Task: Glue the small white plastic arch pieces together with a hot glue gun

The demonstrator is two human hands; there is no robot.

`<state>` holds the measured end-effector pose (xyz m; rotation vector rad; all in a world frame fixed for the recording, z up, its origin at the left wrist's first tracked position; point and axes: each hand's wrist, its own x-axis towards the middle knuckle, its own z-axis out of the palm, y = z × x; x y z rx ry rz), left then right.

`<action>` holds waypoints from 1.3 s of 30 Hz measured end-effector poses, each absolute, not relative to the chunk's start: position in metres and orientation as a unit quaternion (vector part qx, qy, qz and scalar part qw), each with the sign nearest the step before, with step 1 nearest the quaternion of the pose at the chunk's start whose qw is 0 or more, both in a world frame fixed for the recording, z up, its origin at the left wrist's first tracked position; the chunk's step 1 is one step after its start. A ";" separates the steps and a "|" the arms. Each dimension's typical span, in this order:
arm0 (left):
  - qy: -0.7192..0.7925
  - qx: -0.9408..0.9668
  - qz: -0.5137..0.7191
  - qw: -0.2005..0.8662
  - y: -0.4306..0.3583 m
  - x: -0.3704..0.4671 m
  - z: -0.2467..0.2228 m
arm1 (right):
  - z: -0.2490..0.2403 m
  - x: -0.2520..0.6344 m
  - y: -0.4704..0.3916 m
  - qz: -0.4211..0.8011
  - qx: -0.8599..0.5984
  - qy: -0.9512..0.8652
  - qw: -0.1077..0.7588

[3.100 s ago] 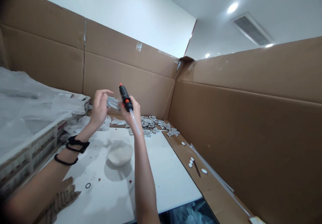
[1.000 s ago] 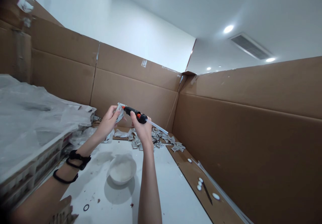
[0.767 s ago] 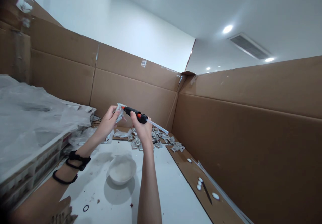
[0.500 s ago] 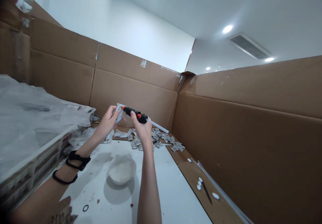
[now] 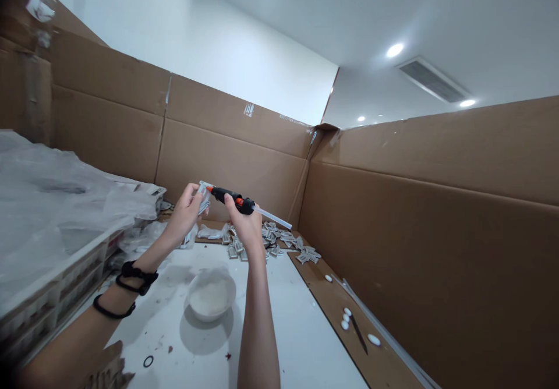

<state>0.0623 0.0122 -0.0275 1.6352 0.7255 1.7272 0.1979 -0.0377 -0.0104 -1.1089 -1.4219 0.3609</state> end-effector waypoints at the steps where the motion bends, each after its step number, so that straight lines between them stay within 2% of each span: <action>1: 0.273 0.619 0.662 0.323 0.012 0.063 -0.028 | -0.010 0.198 -0.038 0.156 -0.479 -0.616 0.606; 13: 0.288 0.599 0.695 0.274 0.007 0.062 -0.027 | -0.006 0.197 -0.045 0.158 -0.494 -0.620 0.589; 25: 0.309 0.583 0.707 0.252 0.004 0.061 -0.025 | -0.004 0.196 -0.052 0.058 -0.507 -0.646 0.568; 30: 0.297 0.574 0.705 0.294 0.005 0.061 -0.024 | -0.006 0.194 -0.049 0.041 -0.499 -0.635 0.588; 39: 0.282 0.518 0.677 0.439 0.003 0.061 -0.019 | -0.007 0.198 -0.040 0.025 -0.516 -0.558 0.649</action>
